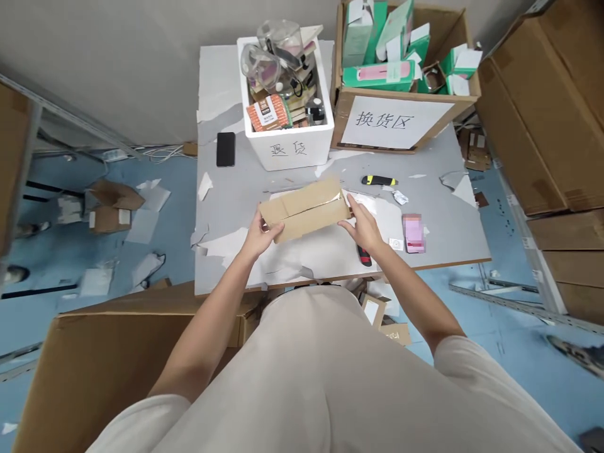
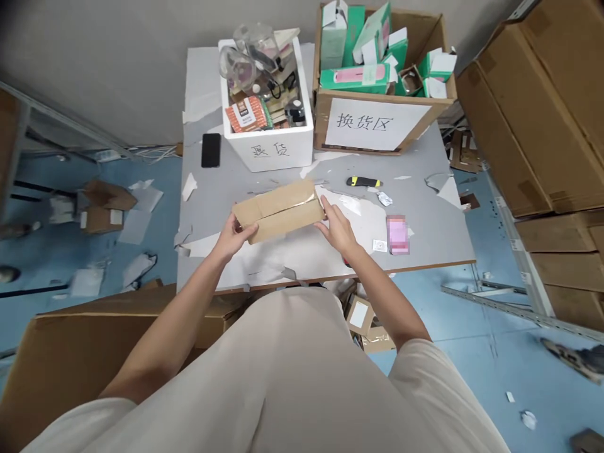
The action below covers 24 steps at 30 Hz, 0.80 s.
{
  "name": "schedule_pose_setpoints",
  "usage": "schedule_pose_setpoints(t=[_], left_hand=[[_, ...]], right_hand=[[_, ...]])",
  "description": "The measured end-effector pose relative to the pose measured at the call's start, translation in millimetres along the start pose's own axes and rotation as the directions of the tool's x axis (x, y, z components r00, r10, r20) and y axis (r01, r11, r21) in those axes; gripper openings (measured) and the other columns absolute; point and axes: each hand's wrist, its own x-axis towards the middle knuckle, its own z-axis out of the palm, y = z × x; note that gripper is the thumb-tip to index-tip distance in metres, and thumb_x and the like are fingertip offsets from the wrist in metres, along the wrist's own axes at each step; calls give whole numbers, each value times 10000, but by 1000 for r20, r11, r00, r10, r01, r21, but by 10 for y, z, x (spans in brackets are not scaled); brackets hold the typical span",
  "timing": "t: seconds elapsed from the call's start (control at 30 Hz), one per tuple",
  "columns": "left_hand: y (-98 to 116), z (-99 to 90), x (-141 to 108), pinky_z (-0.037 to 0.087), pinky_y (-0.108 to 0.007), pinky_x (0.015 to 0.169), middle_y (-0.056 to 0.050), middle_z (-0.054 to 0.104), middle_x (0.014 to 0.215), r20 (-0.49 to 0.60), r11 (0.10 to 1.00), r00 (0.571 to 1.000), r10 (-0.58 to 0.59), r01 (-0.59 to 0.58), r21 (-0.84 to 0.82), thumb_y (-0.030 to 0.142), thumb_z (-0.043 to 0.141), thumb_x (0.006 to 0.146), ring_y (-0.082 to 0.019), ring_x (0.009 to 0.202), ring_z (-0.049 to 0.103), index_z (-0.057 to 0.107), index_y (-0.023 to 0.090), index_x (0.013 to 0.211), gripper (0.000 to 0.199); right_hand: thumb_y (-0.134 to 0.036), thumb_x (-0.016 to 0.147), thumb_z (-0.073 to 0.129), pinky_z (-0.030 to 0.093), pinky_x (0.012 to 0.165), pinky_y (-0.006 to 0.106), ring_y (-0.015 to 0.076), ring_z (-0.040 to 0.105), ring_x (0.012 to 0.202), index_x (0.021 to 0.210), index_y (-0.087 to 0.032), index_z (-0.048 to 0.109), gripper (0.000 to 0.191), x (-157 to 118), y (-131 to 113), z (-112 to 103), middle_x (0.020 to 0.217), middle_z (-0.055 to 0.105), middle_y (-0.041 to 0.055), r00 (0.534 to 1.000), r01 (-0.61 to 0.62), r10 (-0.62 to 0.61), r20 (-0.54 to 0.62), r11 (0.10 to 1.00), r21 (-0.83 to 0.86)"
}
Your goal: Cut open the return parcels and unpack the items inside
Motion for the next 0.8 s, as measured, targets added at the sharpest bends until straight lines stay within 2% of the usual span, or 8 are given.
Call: schedule_pose_setpoints(t=[0.13, 0.3, 0.43, 0.5, 0.6, 0.67, 0.7, 0.8], left_hand=[[-292, 321, -40, 486, -391, 979, -75, 607, 1283, 78, 993, 994, -70, 62, 105, 358, 779, 651, -206, 1051, 622, 197, 281, 1534, 1060], [-667, 515, -226, 472, -404, 974, -83, 603, 1312, 106, 970, 970, -217, 202, 138, 405, 756, 677, -207, 1005, 630, 325, 266, 1494, 934], [-749, 538, -304, 421, -419, 1039, -94, 565, 1367, 121, 984, 979, -162, 151, 99, 477, 685, 756, -242, 1139, 581, 358, 243, 1480, 828], [-786, 514, -339, 405, -407, 1059, -98, 554, 1379, 149, 990, 980, -132, 122, 74, 514, 660, 773, -258, 1211, 543, 390, 229, 1462, 793], [-937, 470, -409, 421, -411, 1051, -113, 518, 1414, 219, 992, 971, -95, 75, 102, 519, 780, 633, -305, 1290, 479, 411, 212, 1443, 941], [-1087, 462, -451, 427, -444, 1042, -121, 545, 1382, 239, 983, 968, -77, 33, 182, 493, 842, 529, -331, 1271, 491, 436, 196, 1419, 1023], [-1160, 466, -466, 429, -463, 1036, -123, 578, 1339, 233, 976, 970, -71, 19, 217, 505, 831, 537, -333, 1234, 519, 465, 183, 1394, 985], [-1301, 486, -482, 462, -479, 978, -115, 667, 1165, 169, 965, 983, -72, 25, 262, 583, 684, 689, -307, 1077, 605, 569, 158, 1275, 733]], right_hand=[[-435, 861, 589, 483, 943, 449, 275, 589, 966, 1518, -218, 277, 758, -660, 310, 159, 1070, 564, 105, 983, -175, 177, -44, 984, 43], [-392, 862, 573, 491, 942, 463, 242, 622, 926, 1507, -233, 275, 728, -1109, 529, 526, 1209, 525, 131, 942, -334, 327, 70, 934, 129], [-338, 841, 597, 497, 928, 466, 236, 625, 946, 1521, -236, 218, 785, -1148, 665, 616, 1283, 499, 148, 933, -355, 338, 123, 922, 158], [-306, 813, 621, 492, 933, 466, 237, 616, 963, 1507, -232, 259, 786, -1096, 751, 599, 1275, 513, 143, 936, -343, 323, 141, 927, 152], [-278, 746, 678, 500, 918, 461, 253, 600, 1009, 1414, -219, 421, 718, -981, 872, 585, 1246, 548, 129, 926, -362, 335, 176, 919, 156], [-279, 717, 699, 513, 895, 452, 264, 601, 1026, 1328, -211, 500, 645, -908, 924, 608, 1204, 590, 120, 906, -407, 369, 205, 893, 193], [-285, 711, 705, 518, 887, 449, 266, 607, 1023, 1295, -211, 517, 618, -879, 939, 624, 1172, 616, 113, 896, -433, 389, 213, 874, 221], [-329, 709, 707, 524, 880, 439, 258, 633, 998, 1228, -213, 533, 559, -825, 944, 656, 1087, 670, 94, 884, -465, 417, 211, 825, 320]])
